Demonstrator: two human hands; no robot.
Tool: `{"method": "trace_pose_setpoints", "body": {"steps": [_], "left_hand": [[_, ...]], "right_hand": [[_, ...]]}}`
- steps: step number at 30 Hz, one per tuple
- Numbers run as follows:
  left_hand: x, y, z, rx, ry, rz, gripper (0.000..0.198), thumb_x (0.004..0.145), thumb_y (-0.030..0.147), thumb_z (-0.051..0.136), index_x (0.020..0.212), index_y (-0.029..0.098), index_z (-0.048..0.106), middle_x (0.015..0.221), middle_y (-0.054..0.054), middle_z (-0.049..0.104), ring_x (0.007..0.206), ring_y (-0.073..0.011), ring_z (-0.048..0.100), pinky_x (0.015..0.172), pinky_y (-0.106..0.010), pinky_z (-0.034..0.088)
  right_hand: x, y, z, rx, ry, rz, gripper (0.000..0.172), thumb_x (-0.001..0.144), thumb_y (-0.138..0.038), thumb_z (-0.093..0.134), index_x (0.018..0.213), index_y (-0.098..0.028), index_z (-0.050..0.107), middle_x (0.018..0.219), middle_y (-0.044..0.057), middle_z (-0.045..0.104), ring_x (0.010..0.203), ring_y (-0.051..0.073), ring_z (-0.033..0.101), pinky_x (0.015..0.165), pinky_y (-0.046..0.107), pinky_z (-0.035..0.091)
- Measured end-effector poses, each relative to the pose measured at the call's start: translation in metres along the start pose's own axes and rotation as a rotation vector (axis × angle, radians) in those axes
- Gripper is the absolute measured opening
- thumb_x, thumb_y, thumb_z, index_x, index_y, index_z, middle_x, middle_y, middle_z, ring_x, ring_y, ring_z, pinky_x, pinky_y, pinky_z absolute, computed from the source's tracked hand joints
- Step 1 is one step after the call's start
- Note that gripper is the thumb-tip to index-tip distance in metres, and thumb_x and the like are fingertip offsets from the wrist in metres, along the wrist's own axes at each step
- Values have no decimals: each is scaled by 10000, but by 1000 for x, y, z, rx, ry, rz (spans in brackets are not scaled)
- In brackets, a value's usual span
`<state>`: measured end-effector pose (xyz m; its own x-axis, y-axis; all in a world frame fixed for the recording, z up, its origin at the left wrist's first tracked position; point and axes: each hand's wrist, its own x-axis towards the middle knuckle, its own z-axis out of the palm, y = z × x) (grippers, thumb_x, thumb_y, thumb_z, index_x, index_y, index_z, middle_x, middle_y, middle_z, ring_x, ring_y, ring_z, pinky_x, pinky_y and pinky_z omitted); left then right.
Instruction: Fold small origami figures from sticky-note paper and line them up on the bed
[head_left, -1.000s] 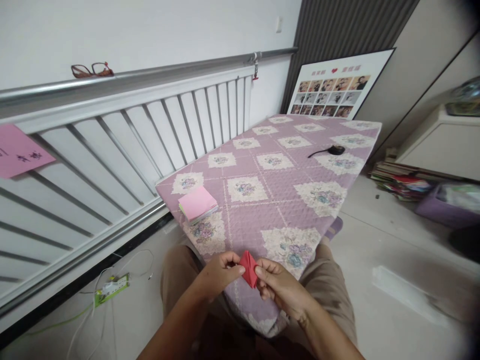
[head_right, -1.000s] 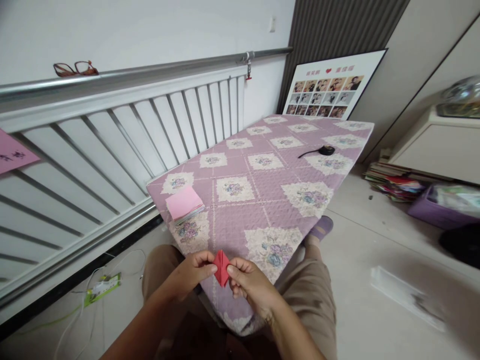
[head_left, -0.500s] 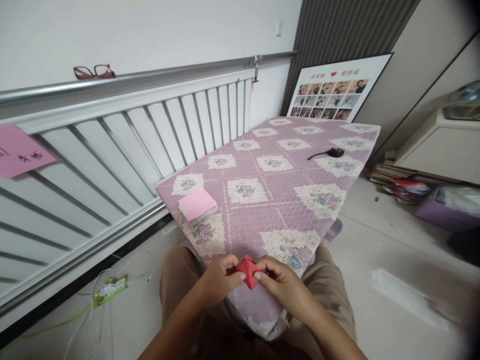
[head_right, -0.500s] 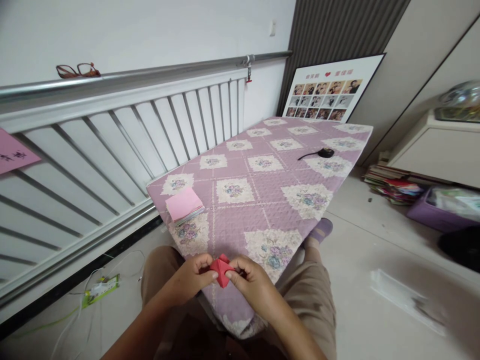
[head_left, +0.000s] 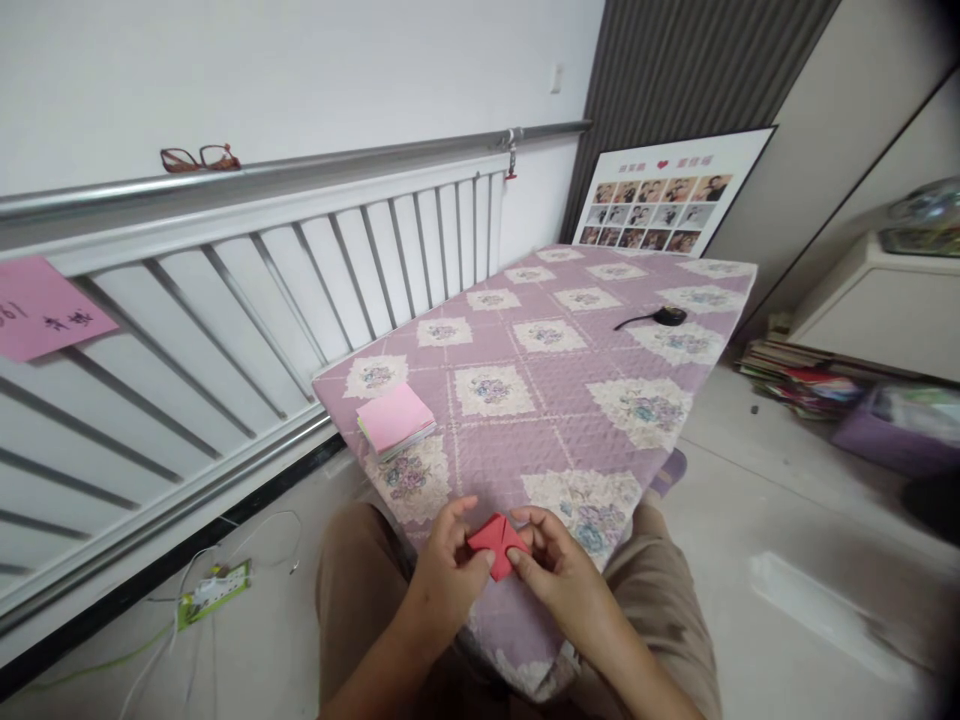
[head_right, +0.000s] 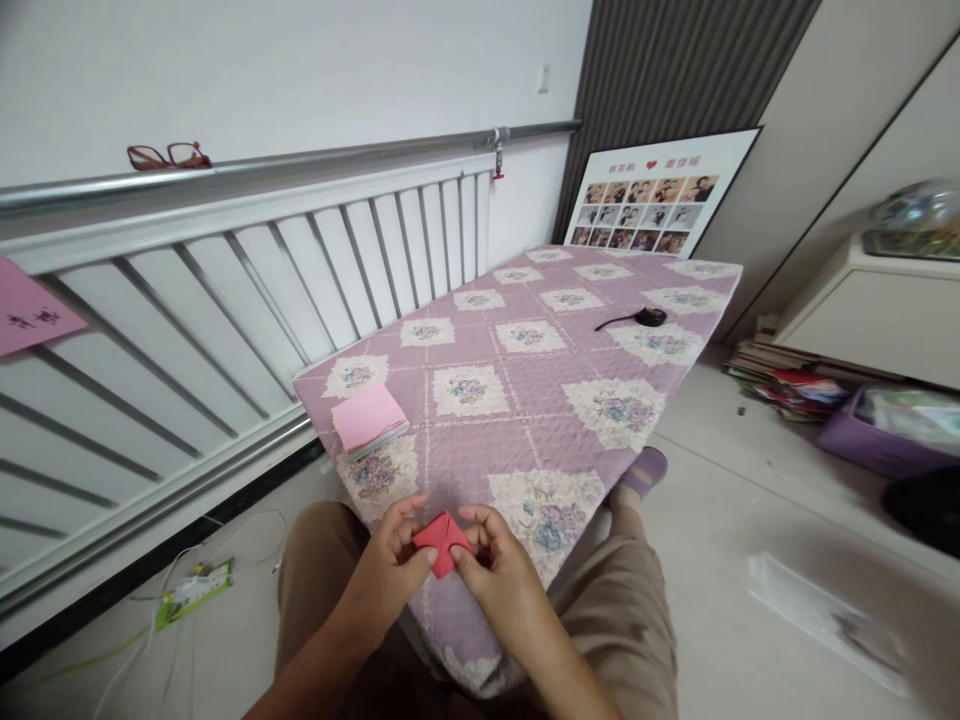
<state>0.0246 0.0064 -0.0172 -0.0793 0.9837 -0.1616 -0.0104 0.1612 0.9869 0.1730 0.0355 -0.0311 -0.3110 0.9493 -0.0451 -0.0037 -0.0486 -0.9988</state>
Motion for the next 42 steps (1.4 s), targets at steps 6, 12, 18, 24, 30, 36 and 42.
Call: {"method": "trace_pose_setpoints", "body": {"steps": [6, 12, 18, 24, 30, 36, 42], "left_hand": [[-1, -8, 9, -106, -12, -79, 104, 719, 205, 569, 804, 145, 564, 692, 18, 520, 642, -100, 457, 613, -217, 373], [0, -16, 4, -40, -38, -91, 81, 734, 214, 559, 781, 149, 548, 650, 35, 492, 606, -95, 439, 576, -212, 363], [0, -16, 1, 129, -116, -85, 54, 744, 207, 569, 758, 159, 549, 652, 30, 529, 621, -109, 497, 586, -219, 392], [-2, -19, 1, 64, -163, -158, 146, 759, 240, 546, 867, 145, 567, 658, 23, 565, 586, -113, 533, 587, -233, 423], [-7, -19, 2, 145, -154, -123, 114, 764, 241, 506, 764, 142, 564, 628, 8, 574, 572, -118, 525, 591, -242, 417], [-6, -31, 0, 193, -180, -134, 135, 778, 224, 488, 810, 142, 589, 629, 17, 573, 566, -110, 523, 581, -226, 406], [-4, -66, 1, 246, -181, -362, 154, 789, 228, 491, 866, 138, 591, 698, 11, 600, 459, -74, 462, 449, -190, 318]], "right_hand": [[-1, 7, 5, 68, -9, 4, 358, 779, -420, 618, 1041, -232, 465, 679, -39, 571, 646, 150, 572, 640, 289, 437], [-1, -1, 0, 21, -107, 46, 264, 797, -415, 601, 955, -207, 557, 699, -21, 592, 670, 141, 565, 667, 278, 436], [4, -7, -5, 9, -94, 102, 305, 798, -492, 602, 823, -187, 610, 743, -3, 598, 688, 133, 527, 667, 261, 418], [6, -5, -5, -17, -2, 106, 354, 804, -514, 581, 678, -185, 555, 625, -36, 502, 601, 106, 433, 590, 234, 361], [7, -5, -1, 6, 85, 108, 375, 762, -530, 602, 622, -194, 516, 579, -48, 450, 565, 104, 382, 558, 235, 333], [13, 12, -1, 48, 55, 185, 366, 772, -529, 573, 631, -199, 498, 574, -53, 450, 543, 101, 373, 543, 239, 319], [20, 48, -9, -179, -35, 184, 248, 758, -421, 549, 662, -192, 534, 605, -42, 483, 568, 111, 422, 563, 245, 350]]}}
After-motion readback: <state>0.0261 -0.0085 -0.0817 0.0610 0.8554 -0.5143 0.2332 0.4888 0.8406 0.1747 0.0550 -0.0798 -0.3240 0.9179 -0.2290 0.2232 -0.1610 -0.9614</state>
